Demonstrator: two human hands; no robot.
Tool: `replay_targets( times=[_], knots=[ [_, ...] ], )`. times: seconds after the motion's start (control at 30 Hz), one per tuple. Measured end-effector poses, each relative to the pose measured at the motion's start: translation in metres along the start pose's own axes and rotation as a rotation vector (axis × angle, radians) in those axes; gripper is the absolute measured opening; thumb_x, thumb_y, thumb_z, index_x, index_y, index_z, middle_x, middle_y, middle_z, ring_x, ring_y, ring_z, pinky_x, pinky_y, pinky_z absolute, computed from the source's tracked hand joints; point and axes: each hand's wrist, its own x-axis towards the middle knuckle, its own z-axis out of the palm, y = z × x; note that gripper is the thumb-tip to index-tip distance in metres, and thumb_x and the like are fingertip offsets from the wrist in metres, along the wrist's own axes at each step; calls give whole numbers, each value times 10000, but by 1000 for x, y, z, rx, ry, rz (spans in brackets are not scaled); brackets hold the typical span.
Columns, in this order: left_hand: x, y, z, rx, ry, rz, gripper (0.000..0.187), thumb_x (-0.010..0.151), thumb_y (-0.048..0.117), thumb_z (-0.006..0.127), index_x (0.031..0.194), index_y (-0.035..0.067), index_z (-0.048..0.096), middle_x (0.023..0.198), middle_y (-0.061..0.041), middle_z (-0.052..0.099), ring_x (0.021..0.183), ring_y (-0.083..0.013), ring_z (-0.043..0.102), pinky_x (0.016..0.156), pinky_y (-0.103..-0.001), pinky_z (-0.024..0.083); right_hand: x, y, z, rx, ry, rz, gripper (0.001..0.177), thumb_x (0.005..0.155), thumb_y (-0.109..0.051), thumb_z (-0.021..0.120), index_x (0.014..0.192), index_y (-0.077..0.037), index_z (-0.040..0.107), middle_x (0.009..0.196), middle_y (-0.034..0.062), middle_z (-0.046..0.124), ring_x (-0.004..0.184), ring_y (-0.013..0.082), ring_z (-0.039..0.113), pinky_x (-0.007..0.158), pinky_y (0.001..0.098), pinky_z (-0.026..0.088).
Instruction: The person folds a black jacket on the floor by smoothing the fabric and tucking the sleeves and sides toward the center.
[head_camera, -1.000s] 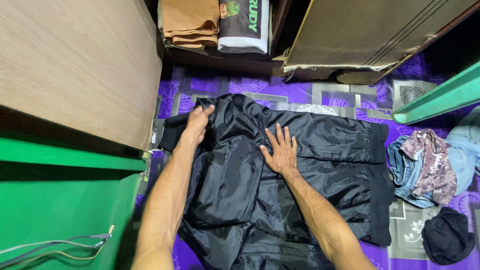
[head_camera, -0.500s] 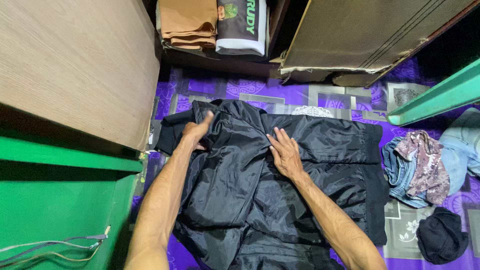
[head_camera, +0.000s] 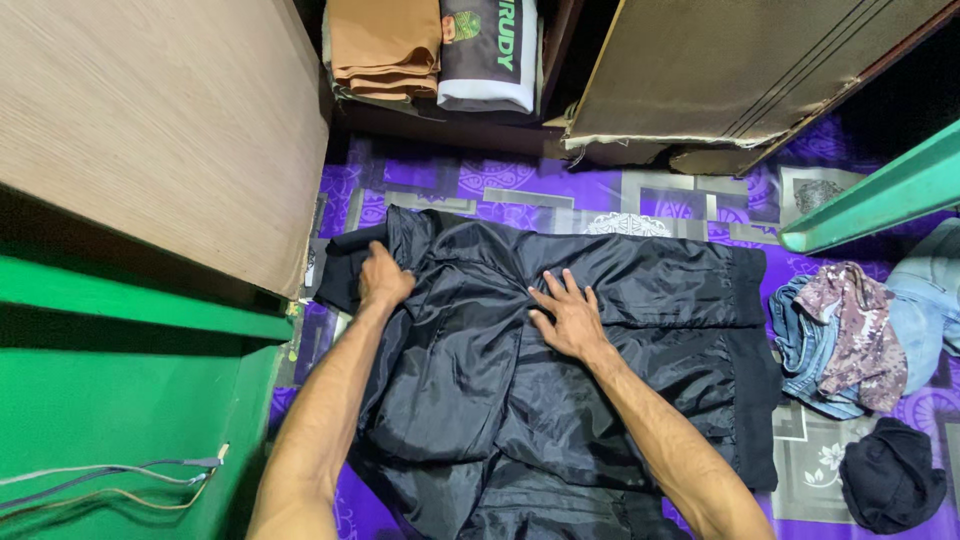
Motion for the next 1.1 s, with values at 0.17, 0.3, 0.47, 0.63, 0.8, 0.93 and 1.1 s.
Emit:
replay_targets(
  times=[0.17,0.3,0.47,0.63,0.8,0.93,1.1],
  knots=[
    [-7,31,-12,-91,435,518,213,871,177,754,1001,60,633,1023,-171,637,1052,-409,626,881,-507,512,21,-14,14,48,57,195,404,931,-464,695,1182,-151,746,1524,79,499,1504,314,382,1226,642,245],
    [26,33,5,57,297,478,173,950,280,734,991,118,688,1055,-110,670,1089,-369,630,971,-467,513,53,-26,34,271,351,-1,446,979,-429,631,1318,-140,644,1562,87,484,1485,325,443,1227,584,368],
    [36,30,32,89,268,242,412,864,394,772,1102,69,685,1173,-162,621,1136,-402,570,899,-529,493,72,-40,40,150,145,31,655,921,-392,617,1520,-184,451,1660,179,243,1506,403,222,1118,670,225],
    [37,28,47,217,267,222,475,856,428,772,1127,51,674,1188,-165,620,1168,-386,566,899,-548,492,66,-42,50,-16,131,23,626,999,-465,489,1575,-240,388,1688,132,229,1555,372,169,1183,654,172],
    [55,18,60,180,292,253,278,895,324,733,1008,71,706,1090,-141,671,1081,-393,611,866,-556,495,67,-45,48,-47,126,34,625,994,-454,497,1571,-239,392,1676,126,239,1549,361,177,1184,645,175],
    [61,-2,53,-195,342,245,241,933,274,689,884,38,675,974,-175,695,984,-386,667,878,-508,521,65,-47,45,-46,136,43,629,988,-452,504,1567,-233,393,1671,124,252,1543,353,191,1185,633,183],
    [46,-27,25,-122,379,316,237,942,233,671,922,-2,637,990,-227,671,960,-432,662,855,-510,524,64,-48,47,-23,177,30,625,979,-447,526,1551,-214,425,1659,113,293,1541,343,218,1187,629,192]
  ],
)
